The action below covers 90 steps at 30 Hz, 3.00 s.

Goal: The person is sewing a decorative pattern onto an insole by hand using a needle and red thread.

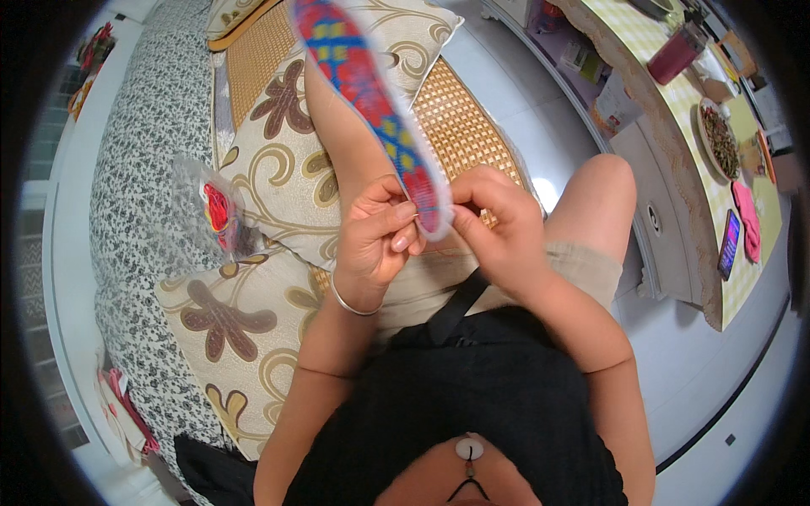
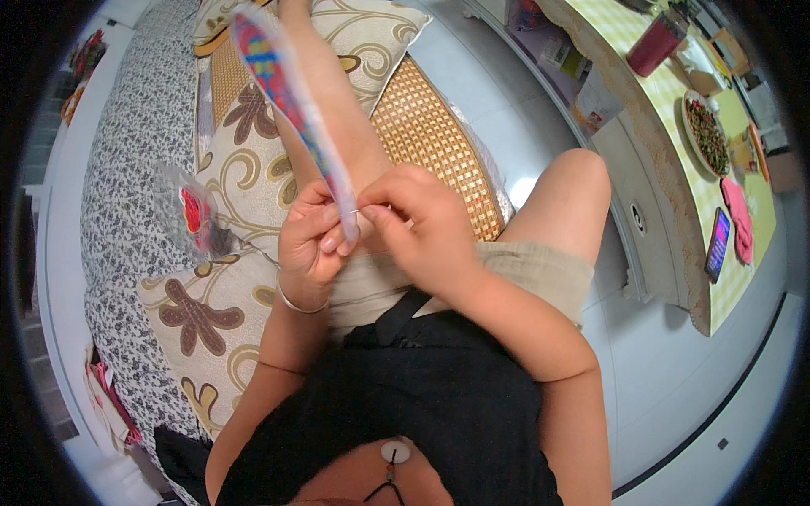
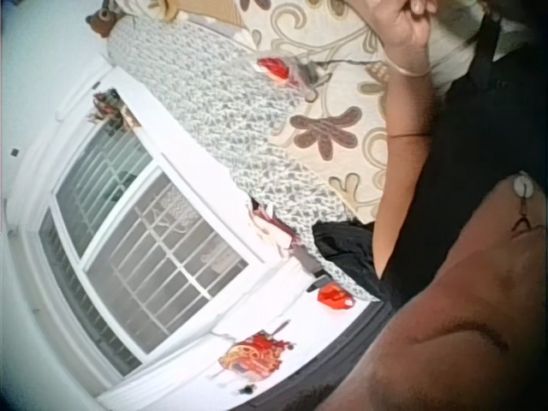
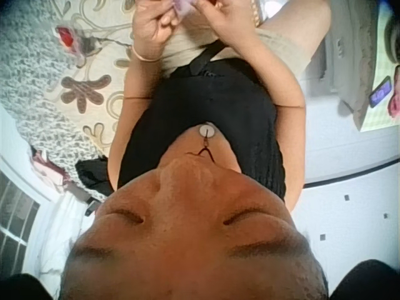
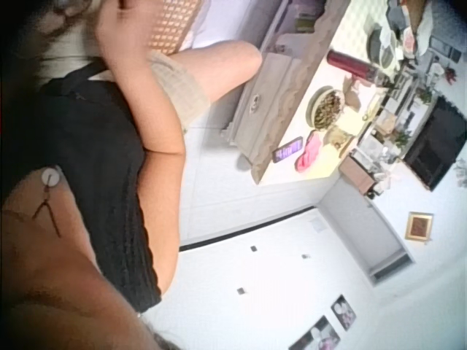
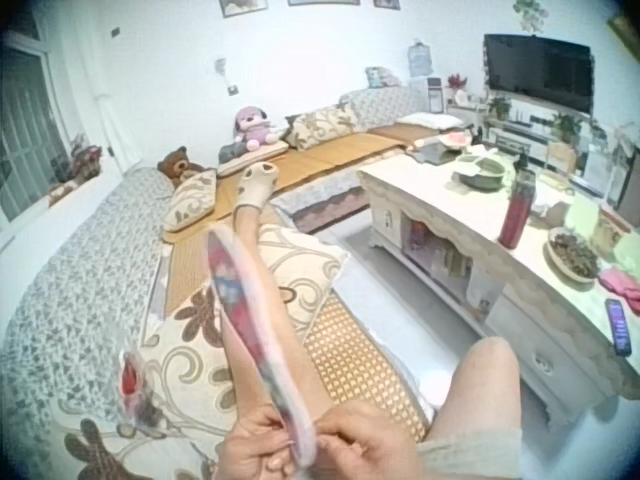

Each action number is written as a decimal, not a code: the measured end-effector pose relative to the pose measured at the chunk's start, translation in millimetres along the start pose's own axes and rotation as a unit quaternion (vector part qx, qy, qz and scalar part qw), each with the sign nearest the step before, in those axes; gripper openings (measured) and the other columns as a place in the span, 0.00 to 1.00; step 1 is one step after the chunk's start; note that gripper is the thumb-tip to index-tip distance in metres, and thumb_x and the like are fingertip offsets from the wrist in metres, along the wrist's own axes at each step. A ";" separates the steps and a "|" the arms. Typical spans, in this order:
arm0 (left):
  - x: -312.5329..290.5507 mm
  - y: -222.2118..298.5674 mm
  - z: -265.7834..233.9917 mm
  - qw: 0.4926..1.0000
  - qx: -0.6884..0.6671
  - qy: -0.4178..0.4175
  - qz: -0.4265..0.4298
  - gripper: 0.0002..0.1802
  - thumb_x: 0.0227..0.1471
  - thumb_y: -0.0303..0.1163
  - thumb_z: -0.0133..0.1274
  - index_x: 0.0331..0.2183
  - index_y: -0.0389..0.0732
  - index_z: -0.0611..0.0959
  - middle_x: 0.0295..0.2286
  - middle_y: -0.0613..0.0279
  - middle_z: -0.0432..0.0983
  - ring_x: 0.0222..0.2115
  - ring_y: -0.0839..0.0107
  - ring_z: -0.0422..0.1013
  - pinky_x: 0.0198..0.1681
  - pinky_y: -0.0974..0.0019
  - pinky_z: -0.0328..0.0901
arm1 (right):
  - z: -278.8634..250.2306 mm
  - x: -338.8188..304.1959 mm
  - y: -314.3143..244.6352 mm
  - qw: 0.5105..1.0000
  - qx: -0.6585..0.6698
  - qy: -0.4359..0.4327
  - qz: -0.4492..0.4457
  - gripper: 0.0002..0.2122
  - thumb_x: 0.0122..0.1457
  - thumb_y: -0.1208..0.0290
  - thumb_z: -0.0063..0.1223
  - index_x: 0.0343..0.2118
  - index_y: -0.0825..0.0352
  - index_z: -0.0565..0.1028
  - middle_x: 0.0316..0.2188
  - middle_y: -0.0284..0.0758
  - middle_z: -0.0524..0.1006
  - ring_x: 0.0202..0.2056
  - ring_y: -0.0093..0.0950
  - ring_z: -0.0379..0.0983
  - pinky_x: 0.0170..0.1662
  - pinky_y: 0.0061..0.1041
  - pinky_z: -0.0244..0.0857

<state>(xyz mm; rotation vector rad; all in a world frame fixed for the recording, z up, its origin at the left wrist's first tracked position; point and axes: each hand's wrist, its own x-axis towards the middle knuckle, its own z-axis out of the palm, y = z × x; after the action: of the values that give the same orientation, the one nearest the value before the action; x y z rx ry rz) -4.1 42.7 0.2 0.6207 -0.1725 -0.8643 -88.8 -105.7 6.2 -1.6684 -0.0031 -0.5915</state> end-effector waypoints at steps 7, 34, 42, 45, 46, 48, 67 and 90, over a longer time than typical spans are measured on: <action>-5.8 -5.0 14.2 0.974 0.208 0.072 0.047 0.08 0.47 0.18 0.52 0.33 0.28 0.76 0.19 0.60 0.72 0.13 0.81 0.64 0.17 0.77 0.63 | -4.3 -13.2 28.1 0.869 0.372 -0.008 0.328 0.08 0.52 0.80 0.53 0.36 0.70 0.75 0.31 0.32 0.77 0.31 0.19 0.72 0.33 0.17 0.67; -7.6 -11.9 26.9 0.917 0.349 0.118 0.151 0.05 0.48 0.16 0.51 0.31 0.30 0.75 0.22 0.65 0.72 0.18 0.85 0.64 0.20 0.81 0.61 | -6.2 3.8 0.9 0.944 -0.215 0.030 -0.246 0.09 0.43 0.79 0.57 0.31 0.66 0.75 0.37 0.37 0.74 0.36 0.36 0.68 0.38 0.31 0.63; 16.2 57.2 -34.1 0.692 0.551 0.287 0.367 0.05 0.44 0.17 0.55 0.28 0.32 0.77 0.21 0.70 0.71 0.18 0.88 0.62 0.20 0.83 0.58 | -181.4 1.9 -57.2 0.879 0.439 0.178 -0.058 0.10 0.56 0.80 0.45 0.42 0.68 0.67 0.27 0.30 0.65 0.27 0.19 0.59 0.32 0.14 0.59; 8.4 104.2 -67.7 0.607 0.583 0.363 0.399 0.04 0.44 0.19 0.54 0.28 0.32 0.78 0.21 0.69 0.72 0.17 0.88 0.63 0.20 0.82 0.58 | -417.4 -49.3 -52.0 0.930 0.273 0.218 -0.115 0.05 0.50 0.84 0.49 0.24 0.68 0.66 0.21 0.32 0.63 0.25 0.26 0.59 0.36 0.23 0.59; 8.7 112.8 -73.5 0.591 0.588 0.378 0.404 0.03 0.45 0.19 0.54 0.27 0.32 0.78 0.21 0.68 0.73 0.17 0.87 0.63 0.19 0.82 0.58 | -481.7 -77.1 -63.8 0.886 0.283 0.356 -0.093 0.10 0.48 0.86 0.48 0.18 0.65 0.62 0.19 0.32 0.61 0.25 0.27 0.59 0.35 0.26 0.57; 7.3 120.7 -83.9 0.640 0.535 0.388 0.392 0.03 0.45 0.20 0.54 0.28 0.31 0.78 0.21 0.66 0.74 0.17 0.85 0.65 0.19 0.82 0.59 | -602.6 -153.1 -78.0 0.866 0.303 0.317 -0.241 0.08 0.48 0.88 0.46 0.19 0.68 0.65 0.16 0.34 0.62 0.22 0.30 0.59 0.31 0.32 0.60; -2.9 1.1 29.5 0.925 0.319 0.108 0.177 0.03 0.49 0.18 0.50 0.30 0.31 0.73 0.24 0.59 0.74 0.22 0.78 0.71 0.27 0.76 0.67 | -14.1 2.4 -21.8 0.935 -0.272 0.030 -0.225 0.10 0.40 0.81 0.58 0.29 0.67 0.74 0.19 0.35 0.70 0.20 0.32 0.68 0.22 0.29 0.61; -6.2 -4.5 28.8 0.919 0.326 0.087 0.202 0.03 0.50 0.16 0.49 0.31 0.30 0.73 0.26 0.60 0.73 0.23 0.79 0.71 0.28 0.77 0.67 | -7.3 0.8 -19.1 0.924 -0.296 0.017 -0.242 0.11 0.37 0.84 0.57 0.28 0.69 0.74 0.16 0.34 0.68 0.17 0.31 0.66 0.19 0.27 0.58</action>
<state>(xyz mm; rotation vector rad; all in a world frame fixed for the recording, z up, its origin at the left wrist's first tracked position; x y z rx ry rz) -22.1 32.5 21.6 1.2321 -0.4192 -0.3294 -97.1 -109.0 24.6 -2.2671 -0.2386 -1.0713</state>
